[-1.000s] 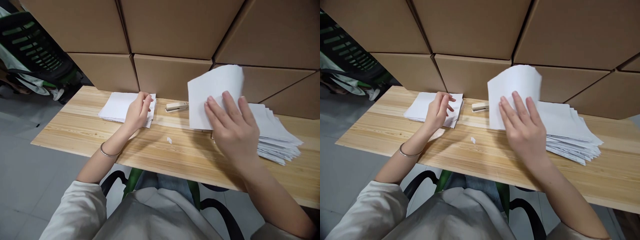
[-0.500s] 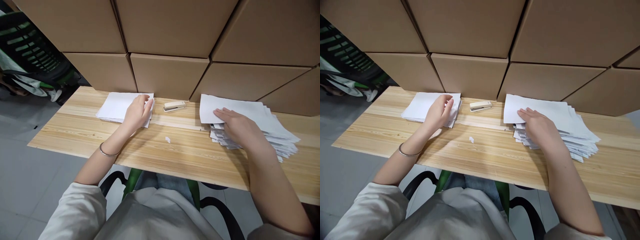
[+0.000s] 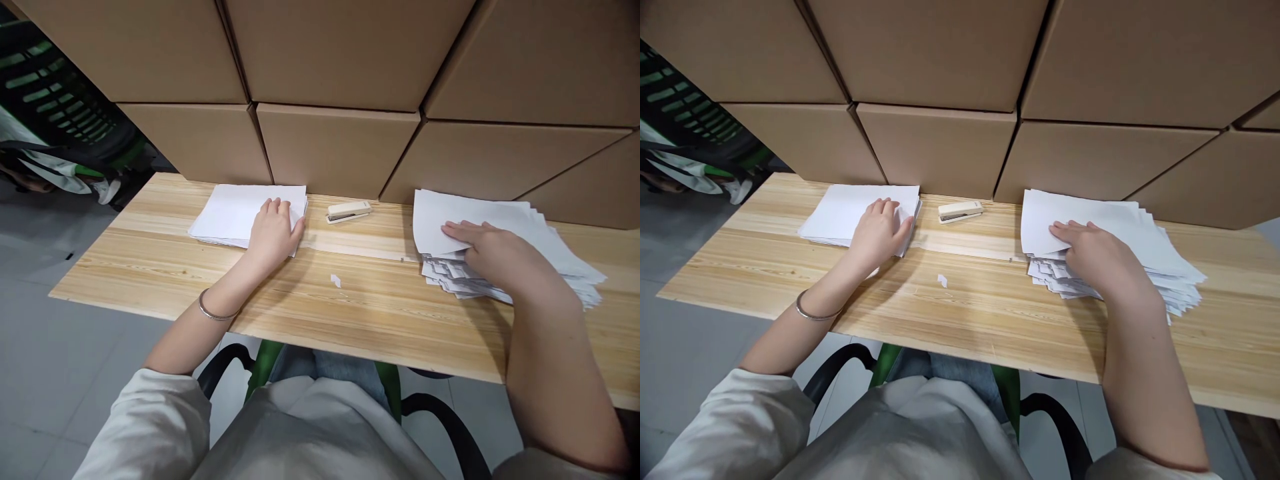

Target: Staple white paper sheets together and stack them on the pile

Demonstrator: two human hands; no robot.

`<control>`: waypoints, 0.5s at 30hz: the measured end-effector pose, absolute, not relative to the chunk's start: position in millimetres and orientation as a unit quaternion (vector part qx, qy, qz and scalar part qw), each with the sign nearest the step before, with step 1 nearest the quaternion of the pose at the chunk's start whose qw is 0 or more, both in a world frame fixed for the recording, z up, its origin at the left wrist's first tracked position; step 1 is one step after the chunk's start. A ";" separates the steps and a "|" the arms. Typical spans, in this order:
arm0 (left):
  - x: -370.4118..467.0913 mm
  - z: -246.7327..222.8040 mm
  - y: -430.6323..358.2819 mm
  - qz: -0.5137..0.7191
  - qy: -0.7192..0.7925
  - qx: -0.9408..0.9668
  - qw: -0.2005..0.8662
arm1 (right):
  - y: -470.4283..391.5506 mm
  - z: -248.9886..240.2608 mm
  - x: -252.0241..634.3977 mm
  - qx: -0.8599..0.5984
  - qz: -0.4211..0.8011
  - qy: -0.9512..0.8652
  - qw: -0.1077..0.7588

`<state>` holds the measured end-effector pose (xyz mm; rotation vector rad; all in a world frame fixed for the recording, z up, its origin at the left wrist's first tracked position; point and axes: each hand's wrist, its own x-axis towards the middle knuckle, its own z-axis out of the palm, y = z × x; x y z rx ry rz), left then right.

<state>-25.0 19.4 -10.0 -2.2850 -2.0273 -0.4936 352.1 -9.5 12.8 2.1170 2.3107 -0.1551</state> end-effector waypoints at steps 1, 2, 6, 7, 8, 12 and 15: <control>-25.3 -12.0 19.9 -0.153 -0.658 -0.737 0.024 | -8.1 10.6 355.3 0.668 -0.052 0.742 0.008; -25.4 -13.1 20.2 -0.145 -0.660 -0.737 0.023 | -6.9 8.4 358.6 0.658 -0.053 0.751 0.015; -24.6 -10.3 19.4 -0.103 -0.673 -0.733 -0.001 | -5.2 2.8 361.5 0.629 -0.020 0.777 0.012; -24.4 -8.7 18.8 -0.099 -0.676 -0.730 -0.008 | -5.9 2.7 357.3 0.625 0.005 0.781 -0.012; -24.3 -7.4 18.2 -0.100 -0.679 -0.727 -0.014 | -7.0 2.8 350.9 0.616 0.035 0.786 -0.046; -25.2 -6.1 16.2 -0.112 -0.678 -0.726 -0.022 | -14.9 1.1 309.8 0.517 0.086 0.832 -0.182; -25.2 -6.4 15.0 -0.110 -0.667 -0.736 -0.022 | -22.2 -5.4 277.0 0.431 0.026 0.869 -0.240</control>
